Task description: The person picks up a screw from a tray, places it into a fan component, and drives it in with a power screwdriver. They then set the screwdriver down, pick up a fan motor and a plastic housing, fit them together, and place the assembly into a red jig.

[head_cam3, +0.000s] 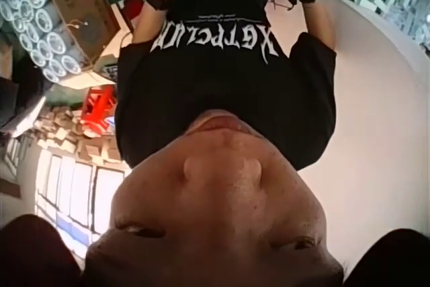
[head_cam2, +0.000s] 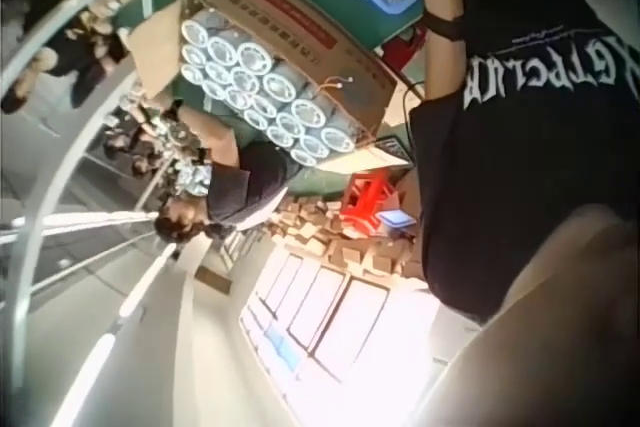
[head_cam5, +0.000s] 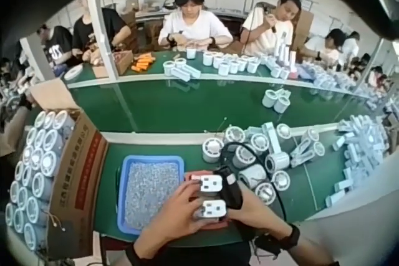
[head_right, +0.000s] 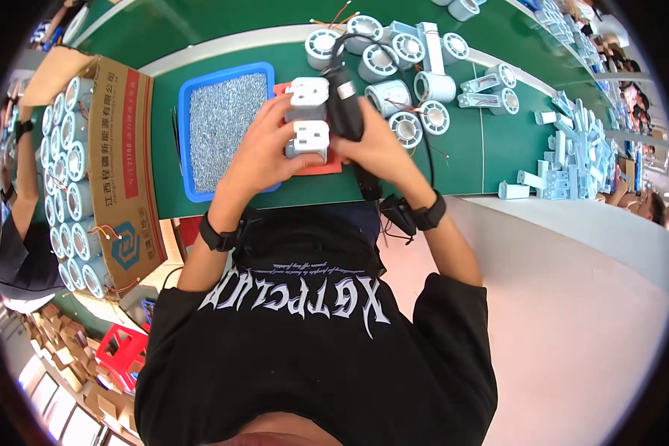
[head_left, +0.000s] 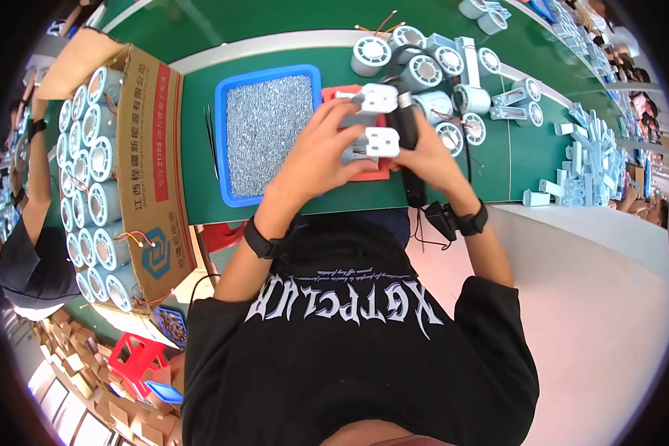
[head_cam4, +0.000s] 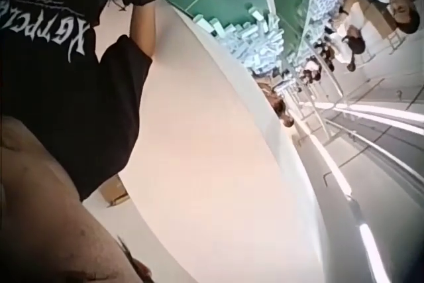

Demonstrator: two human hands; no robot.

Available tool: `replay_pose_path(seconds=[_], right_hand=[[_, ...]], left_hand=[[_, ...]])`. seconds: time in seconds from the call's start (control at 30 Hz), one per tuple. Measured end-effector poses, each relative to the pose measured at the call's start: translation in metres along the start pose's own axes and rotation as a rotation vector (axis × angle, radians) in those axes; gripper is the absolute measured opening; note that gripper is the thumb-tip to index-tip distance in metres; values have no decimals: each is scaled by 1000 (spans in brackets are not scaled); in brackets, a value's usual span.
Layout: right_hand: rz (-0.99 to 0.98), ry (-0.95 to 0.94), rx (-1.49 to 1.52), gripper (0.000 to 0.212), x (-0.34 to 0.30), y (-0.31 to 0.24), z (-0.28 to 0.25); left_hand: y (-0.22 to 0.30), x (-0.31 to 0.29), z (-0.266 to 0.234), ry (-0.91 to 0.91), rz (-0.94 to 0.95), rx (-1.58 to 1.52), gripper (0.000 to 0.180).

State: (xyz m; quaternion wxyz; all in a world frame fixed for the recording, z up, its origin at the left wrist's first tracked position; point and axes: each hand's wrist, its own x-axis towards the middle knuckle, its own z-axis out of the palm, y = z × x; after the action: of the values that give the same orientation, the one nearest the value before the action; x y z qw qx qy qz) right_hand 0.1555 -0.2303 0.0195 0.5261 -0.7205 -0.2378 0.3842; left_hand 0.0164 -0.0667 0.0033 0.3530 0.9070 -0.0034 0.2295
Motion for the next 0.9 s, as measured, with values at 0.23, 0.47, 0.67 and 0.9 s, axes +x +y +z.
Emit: replay_pose_path(seconds=[0.23,0.47,0.67,0.9], right_hand=[[-121,-34,-349,55,2,26,-1],[-299,130,-484,64,-9,36,-5],[-307,172,-420,73,-13,20,8],[-150,117,-526,68,-22,20,10]], left_hand=[[-34,-15,12,76,-407,-571,50],[-44,75,-81,564,-262,-981,48],[-138,242,-174,-96,-164,1067,55],[-311,283,-135,-345,173,1547,13]])
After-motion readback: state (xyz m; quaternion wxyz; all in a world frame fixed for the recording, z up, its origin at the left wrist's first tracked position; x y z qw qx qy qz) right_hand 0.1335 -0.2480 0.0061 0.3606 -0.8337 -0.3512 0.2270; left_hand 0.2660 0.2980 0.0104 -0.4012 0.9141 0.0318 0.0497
